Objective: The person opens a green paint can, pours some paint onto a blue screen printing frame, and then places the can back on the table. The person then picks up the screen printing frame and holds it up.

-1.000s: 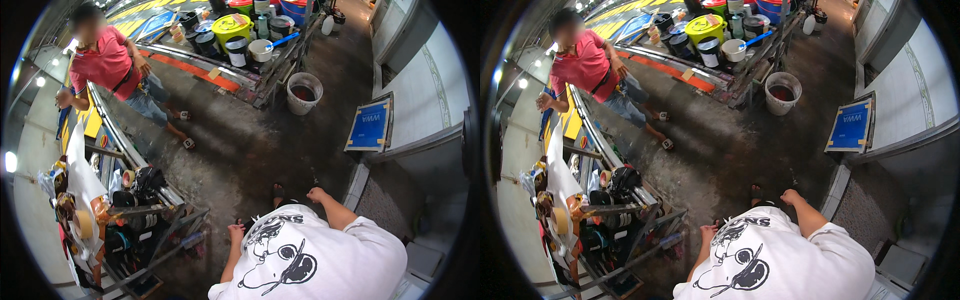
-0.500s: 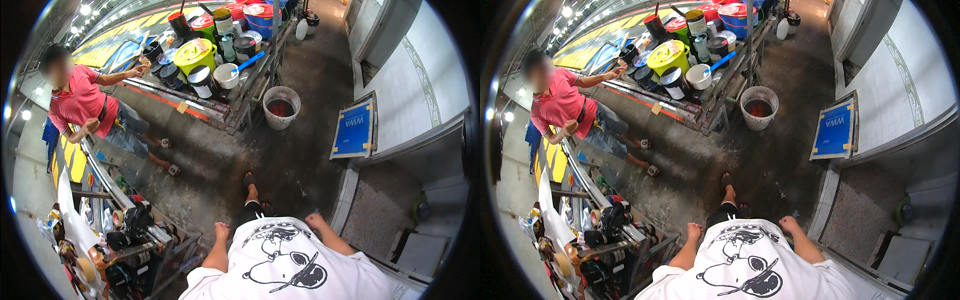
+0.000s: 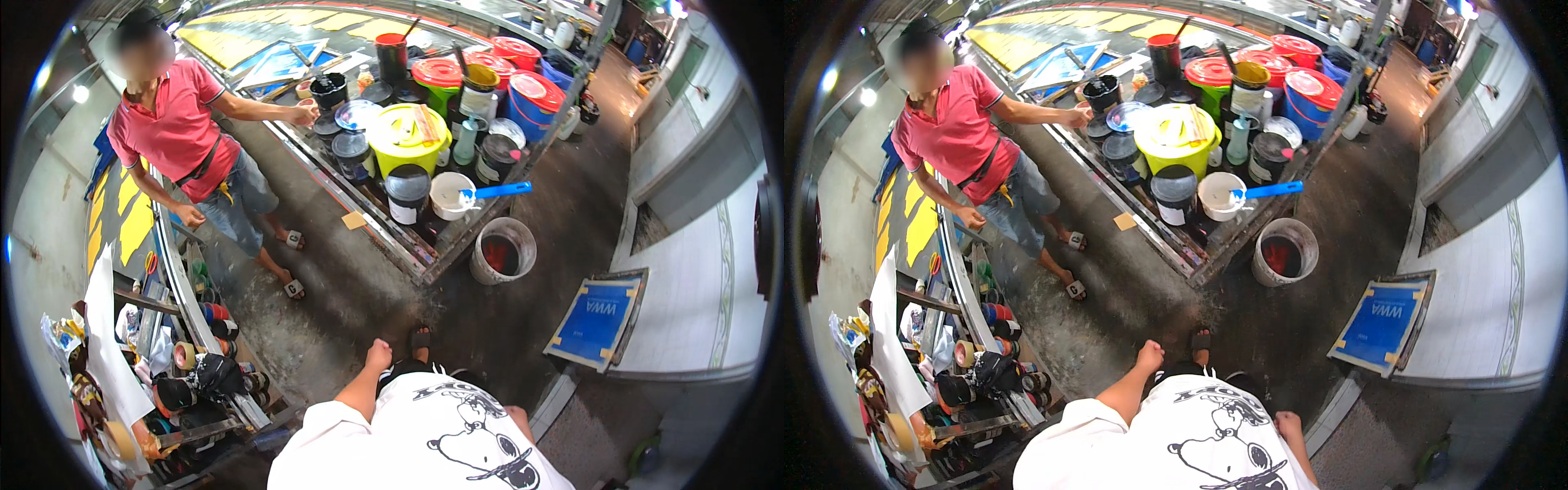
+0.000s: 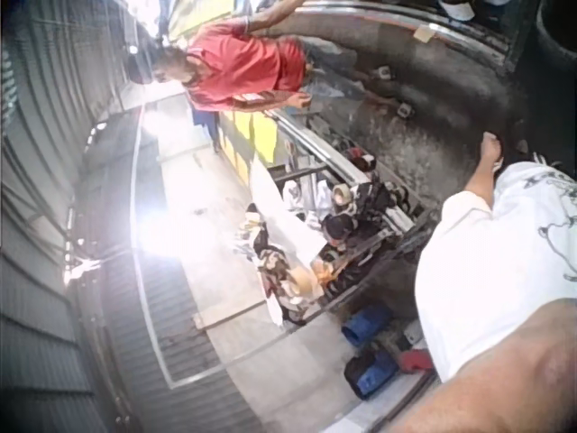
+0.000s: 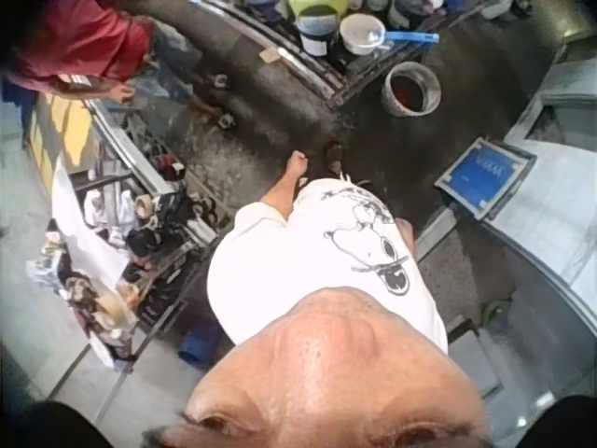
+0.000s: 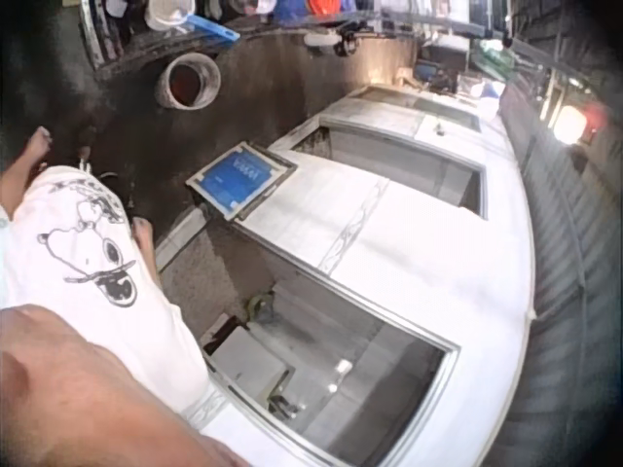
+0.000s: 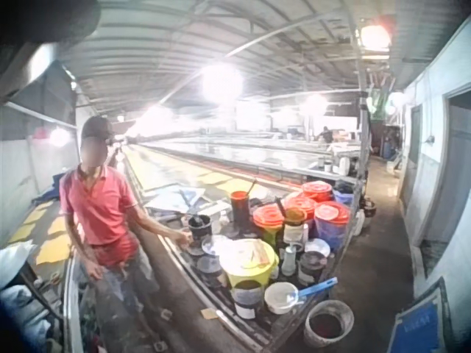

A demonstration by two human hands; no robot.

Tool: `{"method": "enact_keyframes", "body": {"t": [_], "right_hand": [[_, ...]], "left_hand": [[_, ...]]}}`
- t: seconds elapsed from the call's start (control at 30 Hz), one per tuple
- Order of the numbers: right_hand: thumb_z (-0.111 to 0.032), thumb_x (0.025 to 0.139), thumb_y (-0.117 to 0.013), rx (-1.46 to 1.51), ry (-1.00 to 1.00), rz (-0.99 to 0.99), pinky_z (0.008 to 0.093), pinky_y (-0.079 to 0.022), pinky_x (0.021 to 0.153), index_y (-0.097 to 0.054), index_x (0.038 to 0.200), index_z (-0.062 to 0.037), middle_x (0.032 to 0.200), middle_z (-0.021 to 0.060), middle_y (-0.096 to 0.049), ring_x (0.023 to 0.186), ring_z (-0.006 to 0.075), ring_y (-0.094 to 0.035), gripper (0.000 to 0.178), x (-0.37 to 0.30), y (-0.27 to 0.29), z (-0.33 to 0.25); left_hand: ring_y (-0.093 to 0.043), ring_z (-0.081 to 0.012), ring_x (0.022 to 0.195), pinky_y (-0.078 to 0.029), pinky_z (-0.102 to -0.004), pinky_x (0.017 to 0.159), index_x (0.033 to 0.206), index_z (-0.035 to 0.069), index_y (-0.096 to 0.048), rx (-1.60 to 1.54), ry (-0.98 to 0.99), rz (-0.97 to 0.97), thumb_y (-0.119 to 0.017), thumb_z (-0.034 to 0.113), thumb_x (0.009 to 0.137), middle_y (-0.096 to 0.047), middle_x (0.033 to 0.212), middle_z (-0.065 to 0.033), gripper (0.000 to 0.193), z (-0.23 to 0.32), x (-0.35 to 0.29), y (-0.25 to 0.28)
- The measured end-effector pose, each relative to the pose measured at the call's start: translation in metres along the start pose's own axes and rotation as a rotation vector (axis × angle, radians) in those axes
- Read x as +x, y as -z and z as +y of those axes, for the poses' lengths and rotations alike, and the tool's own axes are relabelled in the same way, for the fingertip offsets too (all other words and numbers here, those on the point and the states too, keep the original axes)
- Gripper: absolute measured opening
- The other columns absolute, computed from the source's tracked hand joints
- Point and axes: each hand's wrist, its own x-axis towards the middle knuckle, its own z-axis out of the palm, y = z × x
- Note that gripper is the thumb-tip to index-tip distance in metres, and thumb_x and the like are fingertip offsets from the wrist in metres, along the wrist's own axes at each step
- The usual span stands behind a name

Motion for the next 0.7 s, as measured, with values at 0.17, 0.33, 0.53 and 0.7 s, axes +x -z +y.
{"method": "enact_keyframes", "body": {"t": [0.17,0.33,0.53,0.7], "right_hand": [[-0.017,0.096,-0.061,0.269,-0.039,-0.037,0.0275,-0.053,0.057,-0.066,0.107,-0.0014,0.08,0.0067,-0.067,0.065,0.016,-0.065,0.02,0.052,0.019,-0.081],[-0.02,0.095,-0.063,-0.01,0.19,-0.138,0.0305,-0.055,0.061,-0.067,0.108,-0.0013,0.084,0.008,-0.07,0.067,0.0167,-0.067,0.023,0.085,0.006,-0.173],[-0.024,0.094,-0.067,-0.221,0.403,-0.268,0.0305,-0.054,0.064,-0.069,0.104,0.0004,0.078,0.0085,-0.069,0.069,0.0139,-0.066,0.026,0.063,0.002,-0.318],[-0.025,0.096,-0.065,-0.009,0.307,-0.279,0.0279,-0.051,0.057,-0.068,0.098,0.001,0.07,0.0042,-0.064,0.061,0.0111,-0.062,0.026,0.017,-0.025,-0.421]], "left_hand": [[-0.072,-0.0241,0.075,-0.056,-0.0385,0.073,0.104,0.002,-0.056,-0.123,-0.093,0.091,-0.065,0.017,0.092,-0.07,0.086,-0.0137,0.021,0.043,0.047,0.024],[-0.067,-0.0163,0.072,-0.054,-0.0314,0.064,0.114,0.002,-0.054,-0.53,0.004,0.152,-0.068,0.018,0.093,-0.067,0.086,-0.0084,0.029,0.095,0.049,0.094],[-0.06,-0.0101,0.068,-0.049,-0.0258,0.056,0.121,0.004,-0.05,-0.806,-0.212,0.322,-0.067,0.018,0.095,-0.061,0.089,-0.003,0.033,0.142,0.113,0.245],[-0.064,-0.0103,0.08,-0.052,-0.0247,0.066,0.127,0.0,-0.052,-0.807,-0.409,0.363,-0.068,0.024,0.096,-0.064,0.103,-0.0053,0.043,0.253,0.229,0.355]]}}
